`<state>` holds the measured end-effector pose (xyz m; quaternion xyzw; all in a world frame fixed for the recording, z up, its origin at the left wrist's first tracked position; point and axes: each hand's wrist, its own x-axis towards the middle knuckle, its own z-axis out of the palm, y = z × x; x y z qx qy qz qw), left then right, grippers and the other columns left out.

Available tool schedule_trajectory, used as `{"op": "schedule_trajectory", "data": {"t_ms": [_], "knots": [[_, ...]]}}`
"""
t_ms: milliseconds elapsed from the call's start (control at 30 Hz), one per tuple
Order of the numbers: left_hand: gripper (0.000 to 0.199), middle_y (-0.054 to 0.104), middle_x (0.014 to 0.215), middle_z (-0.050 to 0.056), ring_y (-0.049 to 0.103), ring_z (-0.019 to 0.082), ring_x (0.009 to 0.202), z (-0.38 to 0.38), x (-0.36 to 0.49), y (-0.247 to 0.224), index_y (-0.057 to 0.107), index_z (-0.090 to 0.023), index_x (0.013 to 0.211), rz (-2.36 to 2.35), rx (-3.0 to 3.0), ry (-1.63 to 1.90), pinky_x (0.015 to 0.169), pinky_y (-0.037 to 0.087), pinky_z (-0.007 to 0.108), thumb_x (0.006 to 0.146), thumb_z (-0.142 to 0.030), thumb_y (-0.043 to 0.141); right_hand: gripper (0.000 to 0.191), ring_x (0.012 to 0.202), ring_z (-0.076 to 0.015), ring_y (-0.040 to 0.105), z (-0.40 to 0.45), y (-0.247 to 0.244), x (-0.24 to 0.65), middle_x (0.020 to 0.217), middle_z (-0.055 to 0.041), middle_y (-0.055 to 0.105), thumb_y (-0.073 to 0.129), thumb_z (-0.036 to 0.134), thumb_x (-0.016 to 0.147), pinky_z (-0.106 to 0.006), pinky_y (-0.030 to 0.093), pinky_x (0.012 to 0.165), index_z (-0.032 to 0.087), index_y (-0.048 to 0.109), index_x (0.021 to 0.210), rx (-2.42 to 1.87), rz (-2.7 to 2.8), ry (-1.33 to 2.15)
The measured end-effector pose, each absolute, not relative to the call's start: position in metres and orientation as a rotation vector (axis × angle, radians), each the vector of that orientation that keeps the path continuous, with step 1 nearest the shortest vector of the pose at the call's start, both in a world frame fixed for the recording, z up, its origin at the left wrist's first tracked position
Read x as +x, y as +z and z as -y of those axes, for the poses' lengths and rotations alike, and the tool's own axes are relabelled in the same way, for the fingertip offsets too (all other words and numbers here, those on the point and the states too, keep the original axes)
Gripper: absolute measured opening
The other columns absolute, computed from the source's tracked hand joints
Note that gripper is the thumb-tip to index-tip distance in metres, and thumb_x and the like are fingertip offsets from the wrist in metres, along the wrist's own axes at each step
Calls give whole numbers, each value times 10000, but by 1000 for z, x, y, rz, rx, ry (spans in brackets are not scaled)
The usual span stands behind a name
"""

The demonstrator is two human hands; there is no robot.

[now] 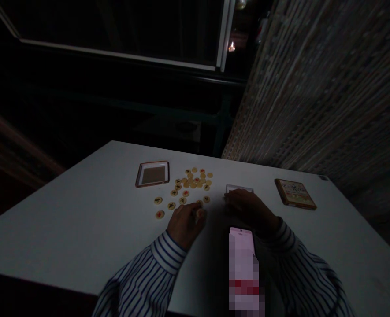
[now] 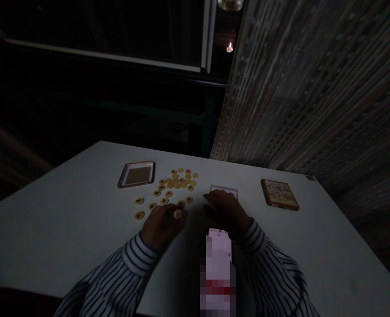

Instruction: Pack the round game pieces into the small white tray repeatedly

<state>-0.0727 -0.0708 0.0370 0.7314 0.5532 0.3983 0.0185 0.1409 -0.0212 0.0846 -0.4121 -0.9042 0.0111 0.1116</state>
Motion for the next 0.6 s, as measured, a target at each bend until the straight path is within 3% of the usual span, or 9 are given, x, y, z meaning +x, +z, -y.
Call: {"op": "schedule_trajectory", "data": {"t_ms": [600], "knots": [[171, 588, 734, 37, 532, 159, 697, 46, -29, 55, 543, -161, 881, -1613, 2308, 1200, 660, 438, 307, 774, -280, 483, 274, 855, -172, 544, 13, 93, 169, 974, -58, 606, 460, 325, 821, -285, 403, 709, 203, 541, 1053, -1315, 2580, 7]]}}
